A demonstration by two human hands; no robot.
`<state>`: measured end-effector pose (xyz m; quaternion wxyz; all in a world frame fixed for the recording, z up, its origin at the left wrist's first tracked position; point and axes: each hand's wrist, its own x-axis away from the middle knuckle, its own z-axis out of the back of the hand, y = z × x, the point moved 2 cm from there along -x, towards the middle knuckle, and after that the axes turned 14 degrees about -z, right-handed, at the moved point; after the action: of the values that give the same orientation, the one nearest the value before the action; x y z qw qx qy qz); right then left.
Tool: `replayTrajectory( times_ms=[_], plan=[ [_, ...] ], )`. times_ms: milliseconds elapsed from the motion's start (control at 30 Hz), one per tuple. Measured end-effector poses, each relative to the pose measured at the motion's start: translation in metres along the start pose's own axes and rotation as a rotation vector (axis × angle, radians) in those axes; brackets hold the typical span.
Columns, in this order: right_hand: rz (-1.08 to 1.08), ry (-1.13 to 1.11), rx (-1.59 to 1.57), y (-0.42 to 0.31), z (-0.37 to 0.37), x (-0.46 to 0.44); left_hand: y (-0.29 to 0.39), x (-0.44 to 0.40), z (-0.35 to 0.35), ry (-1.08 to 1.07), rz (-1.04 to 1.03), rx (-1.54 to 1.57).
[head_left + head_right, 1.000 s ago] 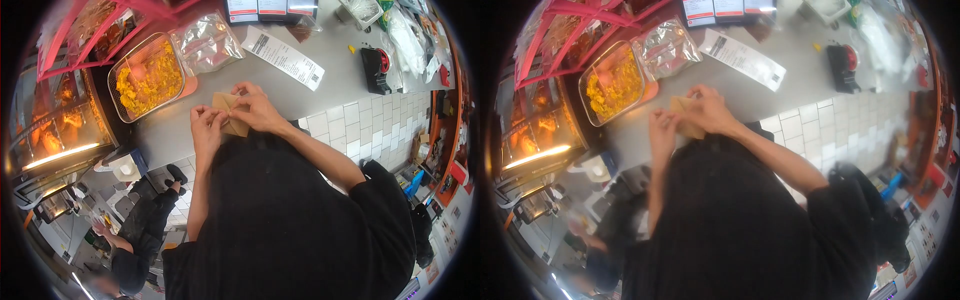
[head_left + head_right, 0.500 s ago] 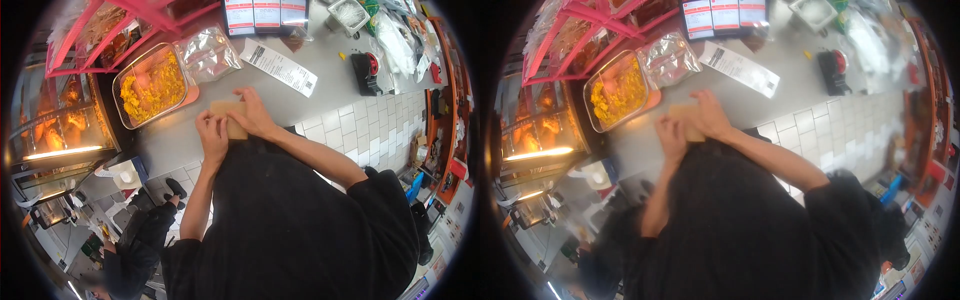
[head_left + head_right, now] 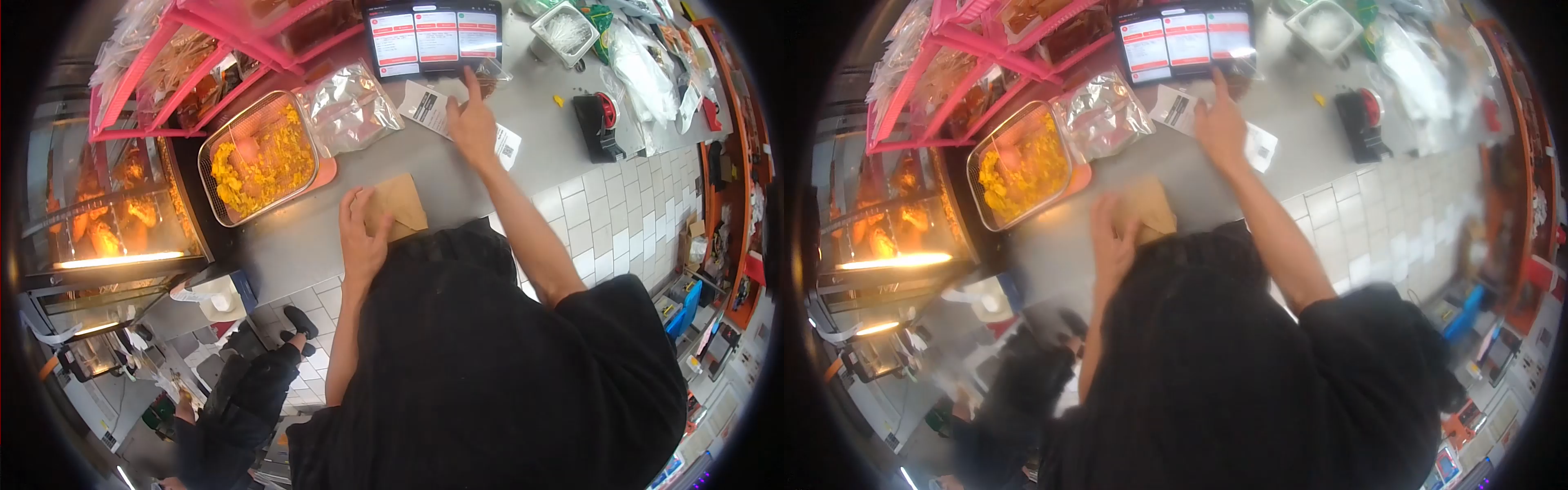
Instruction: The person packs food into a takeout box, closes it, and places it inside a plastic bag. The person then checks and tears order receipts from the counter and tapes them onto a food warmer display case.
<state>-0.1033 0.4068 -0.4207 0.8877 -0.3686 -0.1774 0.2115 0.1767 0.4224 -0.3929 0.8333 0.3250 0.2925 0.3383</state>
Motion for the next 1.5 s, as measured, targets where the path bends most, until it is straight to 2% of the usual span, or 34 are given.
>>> replayTrajectory(
  times_ms=[100,333,633,733,800,833,900,933,1000,1200,1500],
  plan=[
    [0.001,0.054,0.175,0.009,-0.002,-0.037,0.009,0.0,0.004,-0.057,0.06,-0.046],
    [-0.045,0.004,0.197,0.005,0.003,-0.053,0.008,0.005,0.007,-0.058,0.018,-0.083],
    [0.071,0.064,0.164,-0.003,-0.005,-0.034,0.004,0.011,0.024,-0.003,0.041,-0.038],
    [-0.023,-0.029,0.214,-0.012,-0.007,-0.029,0.001,0.015,0.03,0.043,0.129,0.031],
    [0.116,-0.058,0.133,-0.016,-0.012,-0.025,-0.002,0.018,0.037,0.128,0.169,0.088],
    [0.117,-0.061,0.132,-0.015,-0.016,-0.025,-0.006,0.021,0.038,0.129,0.17,0.086],
    [0.304,-0.055,0.111,-0.016,-0.024,-0.024,-0.018,0.032,0.04,0.216,0.277,0.125],
    [0.303,-0.057,0.11,-0.017,-0.027,-0.022,-0.02,0.034,0.043,0.216,0.279,0.122],
    [0.323,-0.086,0.066,-0.021,-0.032,-0.019,-0.024,0.04,0.048,0.346,0.393,0.253],
    [0.288,-0.152,0.098,-0.031,-0.04,-0.016,-0.018,0.043,0.062,0.419,0.456,0.313],
    [0.271,-0.205,0.2,-0.04,-0.048,-0.017,-0.02,0.051,0.059,0.42,0.443,0.277]
  ],
)
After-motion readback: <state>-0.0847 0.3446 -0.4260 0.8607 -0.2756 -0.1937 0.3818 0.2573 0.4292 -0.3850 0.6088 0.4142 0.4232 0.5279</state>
